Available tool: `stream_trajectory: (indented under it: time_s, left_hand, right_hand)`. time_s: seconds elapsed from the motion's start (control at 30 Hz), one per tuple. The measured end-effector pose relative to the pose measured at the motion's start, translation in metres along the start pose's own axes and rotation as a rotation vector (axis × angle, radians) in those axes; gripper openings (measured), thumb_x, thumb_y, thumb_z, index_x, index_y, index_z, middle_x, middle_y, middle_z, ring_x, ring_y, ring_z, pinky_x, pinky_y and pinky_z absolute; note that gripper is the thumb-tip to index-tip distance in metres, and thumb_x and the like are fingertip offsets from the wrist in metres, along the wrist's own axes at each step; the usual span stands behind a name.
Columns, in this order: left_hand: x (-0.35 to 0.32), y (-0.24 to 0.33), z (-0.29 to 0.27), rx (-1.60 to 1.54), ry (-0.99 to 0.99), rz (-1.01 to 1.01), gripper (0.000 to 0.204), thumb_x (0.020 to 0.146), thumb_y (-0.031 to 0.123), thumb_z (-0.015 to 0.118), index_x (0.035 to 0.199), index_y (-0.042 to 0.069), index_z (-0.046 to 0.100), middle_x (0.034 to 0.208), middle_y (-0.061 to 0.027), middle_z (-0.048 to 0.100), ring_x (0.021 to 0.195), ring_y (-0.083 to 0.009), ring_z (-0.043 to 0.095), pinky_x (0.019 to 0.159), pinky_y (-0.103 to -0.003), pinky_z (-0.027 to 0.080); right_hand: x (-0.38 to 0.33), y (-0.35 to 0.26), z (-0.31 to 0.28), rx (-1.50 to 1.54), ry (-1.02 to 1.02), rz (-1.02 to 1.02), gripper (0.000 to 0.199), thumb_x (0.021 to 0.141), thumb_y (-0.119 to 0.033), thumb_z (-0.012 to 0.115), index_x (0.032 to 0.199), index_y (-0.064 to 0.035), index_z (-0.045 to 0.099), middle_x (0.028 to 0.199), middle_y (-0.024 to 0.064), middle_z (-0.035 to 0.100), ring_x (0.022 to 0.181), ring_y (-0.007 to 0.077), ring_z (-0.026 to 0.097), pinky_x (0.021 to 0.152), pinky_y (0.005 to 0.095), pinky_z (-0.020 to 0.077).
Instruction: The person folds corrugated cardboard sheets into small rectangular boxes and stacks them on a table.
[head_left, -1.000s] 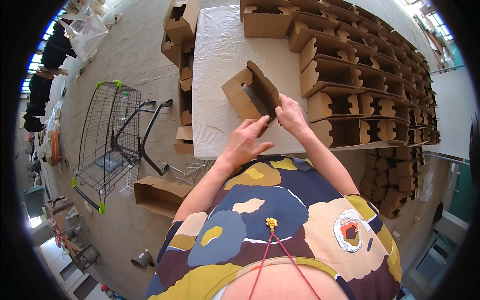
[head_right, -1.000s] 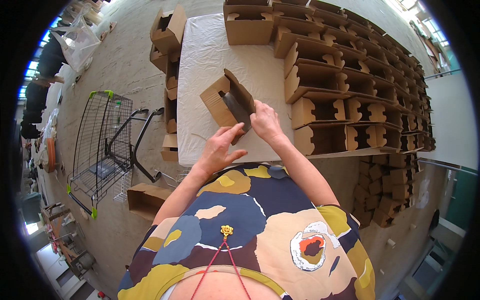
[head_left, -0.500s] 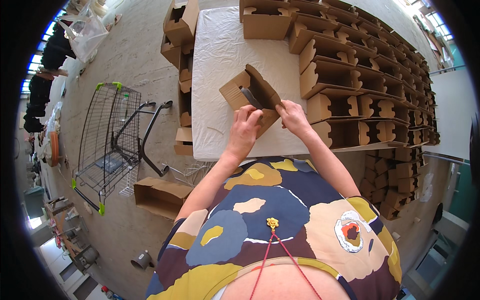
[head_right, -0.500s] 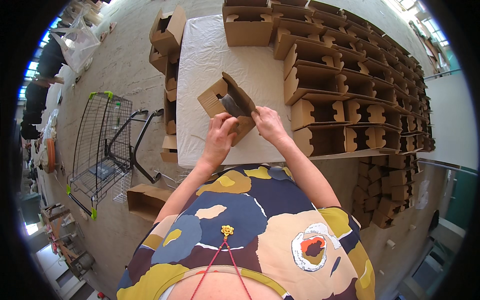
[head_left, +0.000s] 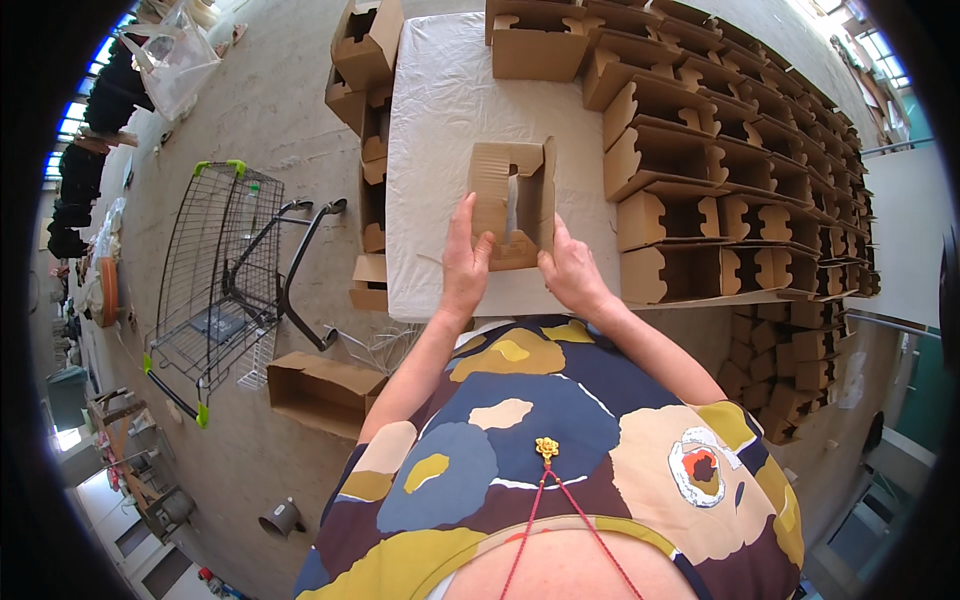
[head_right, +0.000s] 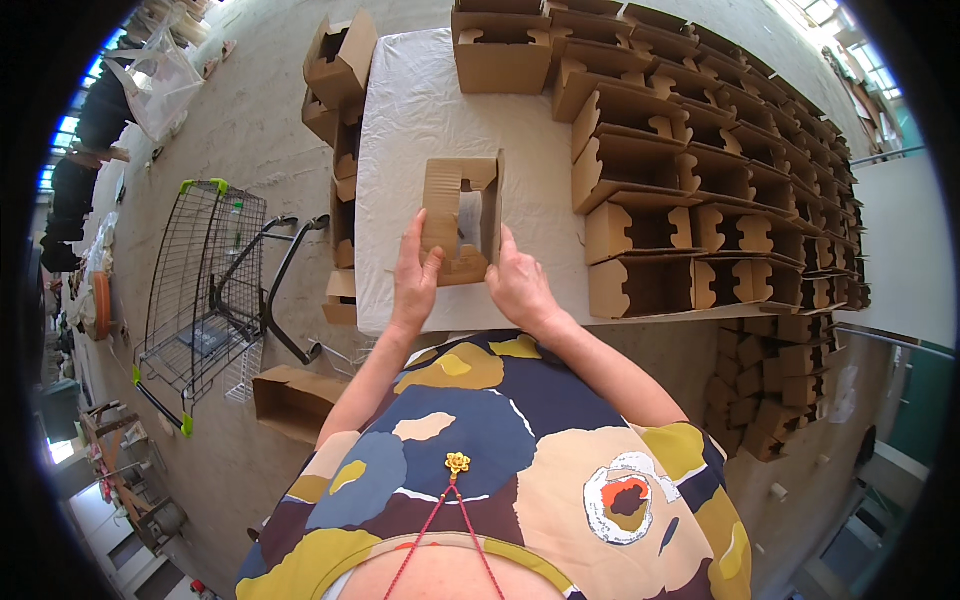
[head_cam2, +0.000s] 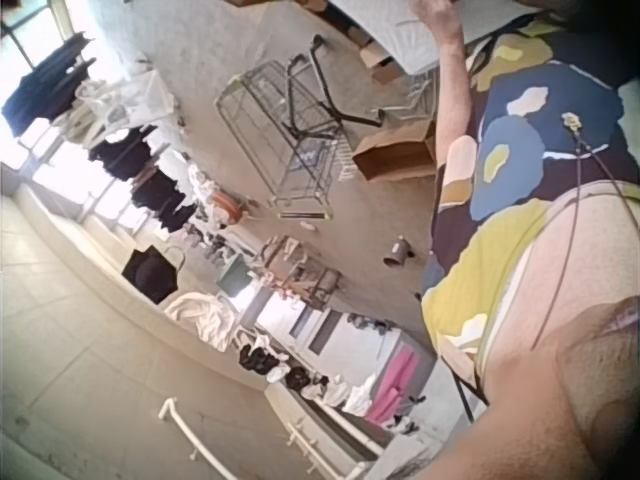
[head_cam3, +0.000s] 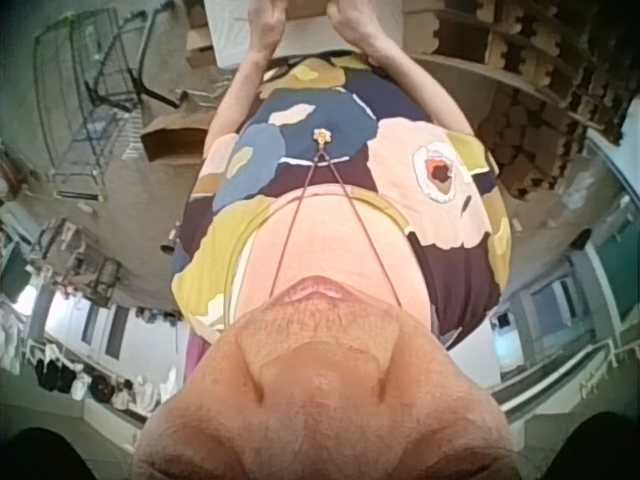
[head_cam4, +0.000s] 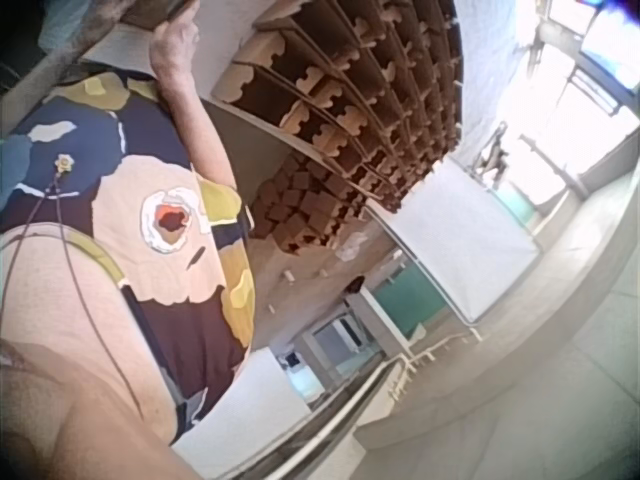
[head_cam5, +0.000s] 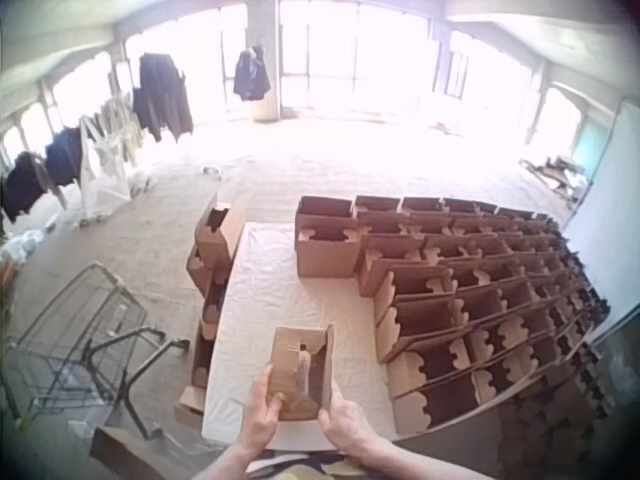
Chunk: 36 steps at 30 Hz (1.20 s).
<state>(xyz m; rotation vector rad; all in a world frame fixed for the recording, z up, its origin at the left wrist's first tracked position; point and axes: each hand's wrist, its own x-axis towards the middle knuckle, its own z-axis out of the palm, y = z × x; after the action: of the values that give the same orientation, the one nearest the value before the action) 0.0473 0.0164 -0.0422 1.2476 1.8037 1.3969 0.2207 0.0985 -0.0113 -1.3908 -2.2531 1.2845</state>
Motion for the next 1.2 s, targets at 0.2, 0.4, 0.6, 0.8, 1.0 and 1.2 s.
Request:
stream_trajectory:
  time_s: [0.2, 0.4, 0.6, 0.8, 1.0, 1.2]
  left_hand:
    - [0.015, -0.029, -0.005, 0.121, -0.066, 0.061, 0.066, 0.094, 0.003, 0.058, 0.154, 0.009, 0.031, 0.154, -0.0192, 0.039, 0.142, -0.0363, 0.038, 0.117, -0.042, 0.033]
    - [0.017, -0.031, -0.014, 0.089, -0.076, 0.047, 0.066, 0.093, 0.001, 0.058, 0.153, 0.009, 0.034, 0.154, -0.0181, 0.040, 0.143, -0.0350, 0.038, 0.117, -0.040, 0.034]
    - [0.022, -0.031, -0.019, 0.064, -0.114, 0.034, 0.062, 0.092, -0.001, 0.058, 0.151, 0.008, 0.039, 0.150, -0.0170, 0.047, 0.140, -0.0331, 0.043, 0.115, -0.038, 0.035]
    - [0.045, -0.022, -0.028, -0.012, -0.303, -0.033, 0.060, 0.092, -0.006, 0.056, 0.148, 0.011, 0.045, 0.143, -0.0154, 0.054, 0.131, -0.0290, 0.053, 0.109, -0.036, 0.042]
    - [0.059, -0.005, -0.026, 0.133, -0.427, 0.123, 0.054, 0.088, -0.004, 0.062, 0.139, 0.010, 0.053, 0.133, -0.0128, 0.060, 0.122, -0.0310, 0.058, 0.103, -0.037, 0.047]
    - [0.038, -0.017, -0.014, 0.360, -0.055, 0.210, 0.027, 0.079, 0.008, 0.077, 0.102, 0.008, 0.063, 0.102, -0.0074, 0.060, 0.100, -0.0302, 0.059, 0.085, -0.039, 0.051]
  right_hand:
    - [0.001, 0.006, 0.027, 0.055, -0.194, 0.142, 0.068, 0.087, -0.021, 0.058, 0.143, 0.0072, 0.035, 0.093, 0.0342, 0.067, 0.096, 0.0475, 0.066, 0.091, 0.0542, 0.0502]
    - [0.028, -0.004, -0.037, 0.007, -0.440, 0.179, 0.091, 0.084, -0.068, 0.065, 0.135, 0.0064, 0.056, 0.112, 0.0220, 0.071, 0.101, 0.0299, 0.070, 0.091, 0.0399, 0.0535]
    - [0.054, -0.001, -0.065, -0.253, 0.277, -0.448, 0.057, 0.079, -0.011, 0.082, 0.132, -0.0143, 0.063, 0.141, 0.0062, 0.054, 0.109, 0.0238, 0.063, 0.081, 0.0326, 0.0569]
    - [0.058, 0.002, -0.061, -0.322, 0.079, -0.599, 0.029, 0.068, -0.018, 0.087, 0.085, -0.0084, 0.066, 0.111, 0.0049, 0.059, 0.105, 0.0270, 0.059, 0.088, 0.0391, 0.0523]
    - [0.018, 0.001, -0.038, -0.380, 0.156, -0.507, 0.031, 0.065, -0.021, 0.088, 0.079, -0.0079, 0.065, 0.097, 0.0053, 0.058, 0.095, 0.0270, 0.058, 0.080, 0.0400, 0.0513]
    - [0.025, 0.009, -0.054, -0.347, 0.024, -0.517, 0.028, 0.073, -0.029, 0.084, 0.085, -0.0082, 0.069, 0.100, 0.0035, 0.061, 0.100, 0.0260, 0.057, 0.083, 0.0395, 0.0518]
